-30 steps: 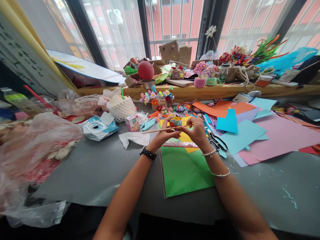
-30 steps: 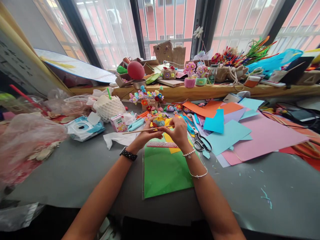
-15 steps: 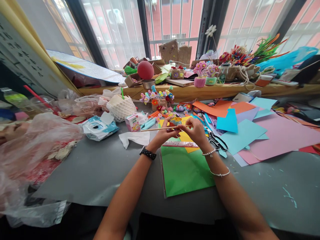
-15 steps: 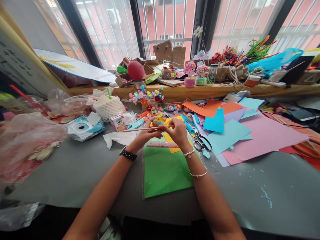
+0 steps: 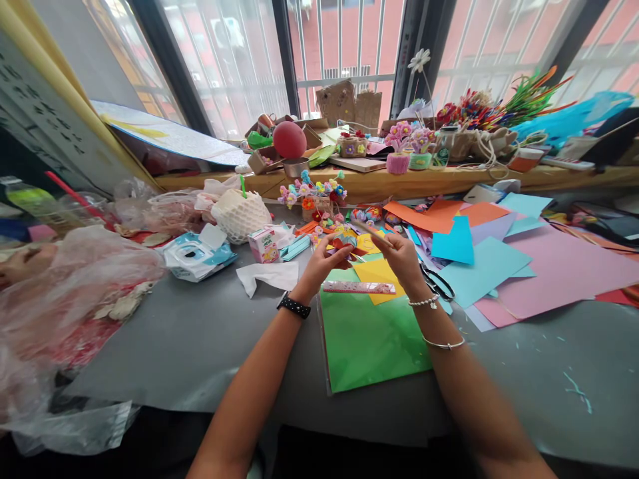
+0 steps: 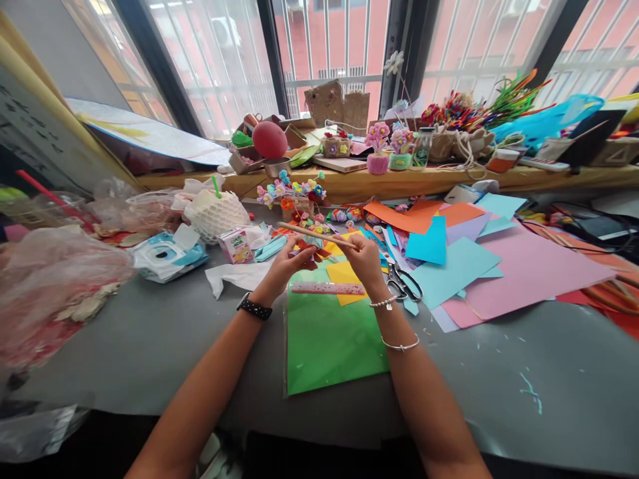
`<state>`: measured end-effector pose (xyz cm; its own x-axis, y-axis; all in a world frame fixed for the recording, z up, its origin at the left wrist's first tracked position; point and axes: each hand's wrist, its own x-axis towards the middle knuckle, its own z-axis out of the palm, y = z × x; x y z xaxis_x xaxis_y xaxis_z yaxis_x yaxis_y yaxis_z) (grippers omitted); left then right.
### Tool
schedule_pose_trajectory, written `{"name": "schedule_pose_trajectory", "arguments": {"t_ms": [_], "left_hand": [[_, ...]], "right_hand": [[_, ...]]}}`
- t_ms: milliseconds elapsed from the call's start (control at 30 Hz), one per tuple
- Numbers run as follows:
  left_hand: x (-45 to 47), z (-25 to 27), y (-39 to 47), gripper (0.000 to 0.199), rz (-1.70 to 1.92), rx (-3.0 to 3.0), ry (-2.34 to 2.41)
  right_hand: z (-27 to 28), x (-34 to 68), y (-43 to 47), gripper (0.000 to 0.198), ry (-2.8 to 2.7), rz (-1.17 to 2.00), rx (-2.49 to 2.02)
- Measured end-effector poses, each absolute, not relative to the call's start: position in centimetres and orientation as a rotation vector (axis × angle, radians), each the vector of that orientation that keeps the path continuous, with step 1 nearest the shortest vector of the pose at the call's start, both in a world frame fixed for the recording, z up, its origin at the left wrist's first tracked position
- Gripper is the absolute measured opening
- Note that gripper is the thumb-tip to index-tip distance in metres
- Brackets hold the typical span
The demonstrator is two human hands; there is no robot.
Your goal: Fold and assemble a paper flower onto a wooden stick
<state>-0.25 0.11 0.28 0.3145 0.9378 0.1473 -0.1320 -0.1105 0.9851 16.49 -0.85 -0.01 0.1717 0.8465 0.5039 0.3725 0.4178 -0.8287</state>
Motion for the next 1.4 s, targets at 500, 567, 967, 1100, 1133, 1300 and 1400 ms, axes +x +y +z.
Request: {"name": "schedule_pose_trajectory", "arguments": {"t_ms": [500, 567, 967, 1100, 1133, 1300, 1400], "left_hand": [[-0.3, -0.4, 1.0, 0.048, 0.946, 1.462, 1.0], [-0.3, -0.7, 1.2, 0.049, 1.007, 1.483, 1.01], [0.2, -0.8, -0.4, 0.02, 1.365, 2.304, 1.083], [0.4, -0.9, -0.2, 0.02, 1.363, 2.228, 0.981], [0.4, -0.9, -0.2, 0.02, 1.358, 2.193, 0.959], [0.4, -0.5, -0.2, 0.018, 1.343, 2.092, 0.959], [0.3, -0.5, -0.3, 0.018, 1.341, 2.083, 0.962]], "right_hand": [[0.3, 15.8, -1.7, 0.019, -1.815, 0.298, -1.041], [0.3, 15.8, -1.7, 0.02, -1.742, 0.267, -1.103], [-0.2, 15.6, -1.4, 0.023, -1.547, 0.389, -1.247], [-0.2, 15.6, -1.3, 0.024, -1.562, 0.455, -1.2], [-0.2, 15.6, -1.3, 0.024, -1.569, 0.478, -1.18], [-0.2, 15.6, -1.3, 0.025, -1.595, 0.527, -1.132], [-0.3, 15.5, -1.3, 0.026, -1.617, 0.529, -1.129]]}}
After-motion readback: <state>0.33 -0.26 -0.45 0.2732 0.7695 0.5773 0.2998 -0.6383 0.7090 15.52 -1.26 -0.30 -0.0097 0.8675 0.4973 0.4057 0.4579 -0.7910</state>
